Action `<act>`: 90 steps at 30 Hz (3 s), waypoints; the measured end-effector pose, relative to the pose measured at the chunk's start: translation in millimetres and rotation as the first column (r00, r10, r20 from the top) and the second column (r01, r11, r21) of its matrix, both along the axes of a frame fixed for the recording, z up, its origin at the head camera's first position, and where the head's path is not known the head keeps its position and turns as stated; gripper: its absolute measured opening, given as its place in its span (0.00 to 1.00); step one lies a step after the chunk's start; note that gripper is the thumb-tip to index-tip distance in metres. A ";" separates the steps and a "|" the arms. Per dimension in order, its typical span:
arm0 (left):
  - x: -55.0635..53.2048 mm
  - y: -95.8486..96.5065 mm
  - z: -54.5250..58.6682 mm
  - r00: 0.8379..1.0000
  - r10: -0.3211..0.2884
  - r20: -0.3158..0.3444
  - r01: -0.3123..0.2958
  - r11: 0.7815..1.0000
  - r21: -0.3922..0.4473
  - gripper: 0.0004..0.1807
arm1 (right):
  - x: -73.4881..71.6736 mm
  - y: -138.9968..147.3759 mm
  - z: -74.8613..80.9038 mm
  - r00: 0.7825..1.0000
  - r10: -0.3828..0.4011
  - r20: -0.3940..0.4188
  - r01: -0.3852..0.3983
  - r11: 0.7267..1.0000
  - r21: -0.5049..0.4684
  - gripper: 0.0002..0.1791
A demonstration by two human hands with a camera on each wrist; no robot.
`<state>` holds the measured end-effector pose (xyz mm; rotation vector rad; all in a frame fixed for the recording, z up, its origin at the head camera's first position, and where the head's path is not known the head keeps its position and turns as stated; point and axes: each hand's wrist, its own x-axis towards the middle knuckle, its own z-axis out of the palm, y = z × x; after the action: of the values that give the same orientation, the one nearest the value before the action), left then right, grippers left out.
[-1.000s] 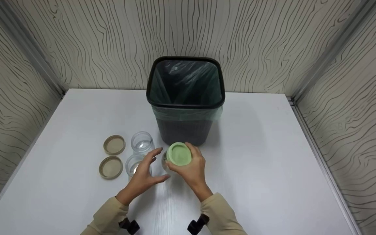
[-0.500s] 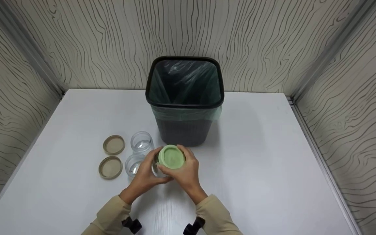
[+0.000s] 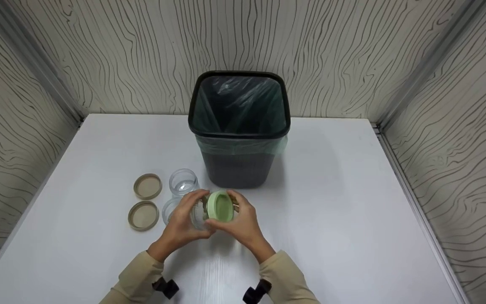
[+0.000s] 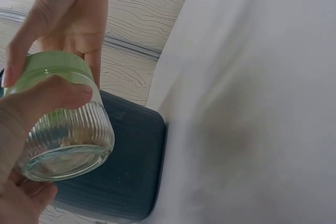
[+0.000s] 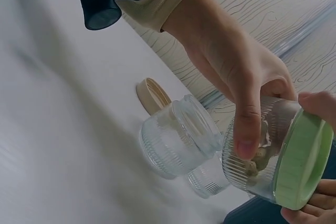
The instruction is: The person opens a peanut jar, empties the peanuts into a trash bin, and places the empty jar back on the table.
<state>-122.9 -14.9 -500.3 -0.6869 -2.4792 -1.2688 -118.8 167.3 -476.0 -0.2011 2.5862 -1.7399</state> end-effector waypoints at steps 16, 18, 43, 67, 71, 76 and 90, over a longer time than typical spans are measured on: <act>-0.9 -3.1 1.0 1.000 -0.027 -0.003 0.027 0.999 -0.044 0.50 | -2.5 6.9 4.7 0.997 0.073 0.014 -0.074 0.994 0.077 0.43; -1.2 -4.1 0.9 0.999 -0.029 -0.017 0.028 0.998 -0.060 0.50 | -2.4 7.4 4.9 0.996 0.085 0.007 -0.086 0.993 0.084 0.43; -1.0 -7.9 -0.2 0.997 -0.064 0.047 0.068 0.994 -0.081 0.47 | -3.2 14.3 2.4 0.959 0.233 -0.163 -0.191 0.952 0.239 0.44; 4.2 -7.9 -4.1 0.999 -0.041 -0.002 0.040 0.991 -0.131 0.50 | -1.0 7.1 14.3 0.979 0.170 0.110 -0.192 0.953 0.235 0.43; 3.9 -7.9 -1.7 0.999 -0.038 -0.004 0.037 0.988 -0.148 0.50 | -2.0 6.8 13.9 0.982 0.169 0.086 -0.185 0.953 0.239 0.39; 3.4 -8.4 -0.1 0.999 -0.040 -0.007 0.038 0.983 -0.180 0.50 | -2.7 8.7 11.9 0.982 0.170 0.078 -0.184 0.956 0.227 0.38; 1.0 -9.9 -0.9 0.996 -0.088 0.027 0.091 0.988 -0.124 0.48 | -5.7 23.0 11.2 0.937 0.332 -0.107 -0.296 0.919 0.260 0.42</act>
<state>-121.9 -24.9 -501.2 -0.8276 -2.5893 -1.1638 -124.5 190.3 -464.7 -0.7227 2.6480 -1.3375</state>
